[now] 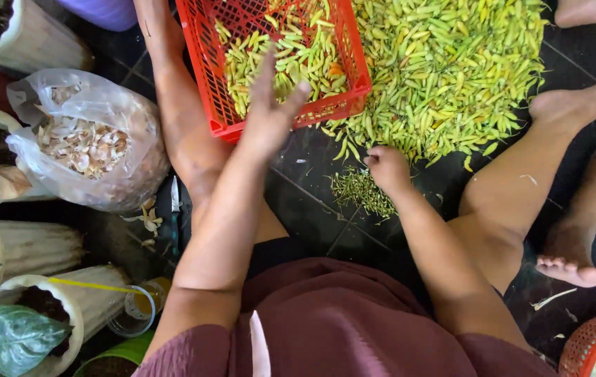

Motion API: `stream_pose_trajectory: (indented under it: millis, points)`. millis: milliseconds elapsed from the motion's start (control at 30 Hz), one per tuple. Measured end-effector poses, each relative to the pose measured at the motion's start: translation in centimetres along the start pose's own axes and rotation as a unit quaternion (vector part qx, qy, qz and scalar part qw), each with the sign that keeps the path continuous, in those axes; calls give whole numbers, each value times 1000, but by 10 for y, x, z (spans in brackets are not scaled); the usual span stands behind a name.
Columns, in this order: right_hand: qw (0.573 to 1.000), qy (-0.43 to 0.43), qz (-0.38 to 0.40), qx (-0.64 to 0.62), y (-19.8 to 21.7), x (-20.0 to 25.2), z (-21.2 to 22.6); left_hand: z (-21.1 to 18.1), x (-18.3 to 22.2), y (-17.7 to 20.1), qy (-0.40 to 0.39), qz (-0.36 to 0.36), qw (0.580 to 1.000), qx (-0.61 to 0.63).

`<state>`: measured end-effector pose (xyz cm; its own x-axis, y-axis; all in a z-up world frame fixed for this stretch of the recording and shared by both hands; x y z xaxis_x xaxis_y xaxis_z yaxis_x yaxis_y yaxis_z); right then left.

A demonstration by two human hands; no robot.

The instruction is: The person is sitting on the floor and picking stems from a large pile of green buds, then placing the cleaned buds into a red plastic crate.

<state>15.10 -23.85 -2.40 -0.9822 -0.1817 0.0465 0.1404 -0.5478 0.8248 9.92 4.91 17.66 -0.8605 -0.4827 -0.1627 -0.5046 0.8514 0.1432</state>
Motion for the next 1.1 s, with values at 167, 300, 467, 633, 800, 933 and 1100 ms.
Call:
stream_pose_trajectory:
  millis: [167, 300, 467, 633, 800, 933, 1100]
  points:
    - [987, 56, -9, 152, -33, -8, 2, -23, 14, 2, -8, -59, 985, -162]
    - [994, -5, 58, 92, -31, 1, -4, 89, 84, -52, 84, 58, 994, -40]
    - [984, -98, 144, -26, -13, 47, 30, 236, 153, -107, 411, 86, 907, -10]
    - [980, -98, 172, -35, -11, 63, 38, 232, 160, -110, 301, 36, 953, 4]
    - [974, -61, 127, 177, -19, 47, 34, 152, 152, -87, 190, 13, 978, -79]
    - [982, 30, 50, 181, -23, 16, 54, 213, 143, -84, 355, -53, 931, 68]
    - [987, 6, 41, 158, -48, 2, 39, 222, 144, -75, 450, -59, 885, 104]
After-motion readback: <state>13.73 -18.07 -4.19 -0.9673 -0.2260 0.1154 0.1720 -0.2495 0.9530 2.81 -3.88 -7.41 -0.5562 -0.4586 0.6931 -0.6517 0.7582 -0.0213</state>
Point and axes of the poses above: each hand's wrist, its own x-axis away from the middle knuckle, its own y-axis out of the back of the hand, z = x × y, the point moved 5 cm from there along -x, towards the middle knuckle, and after that the axes turned 13 degrees about -z, right-handed, at the moved point
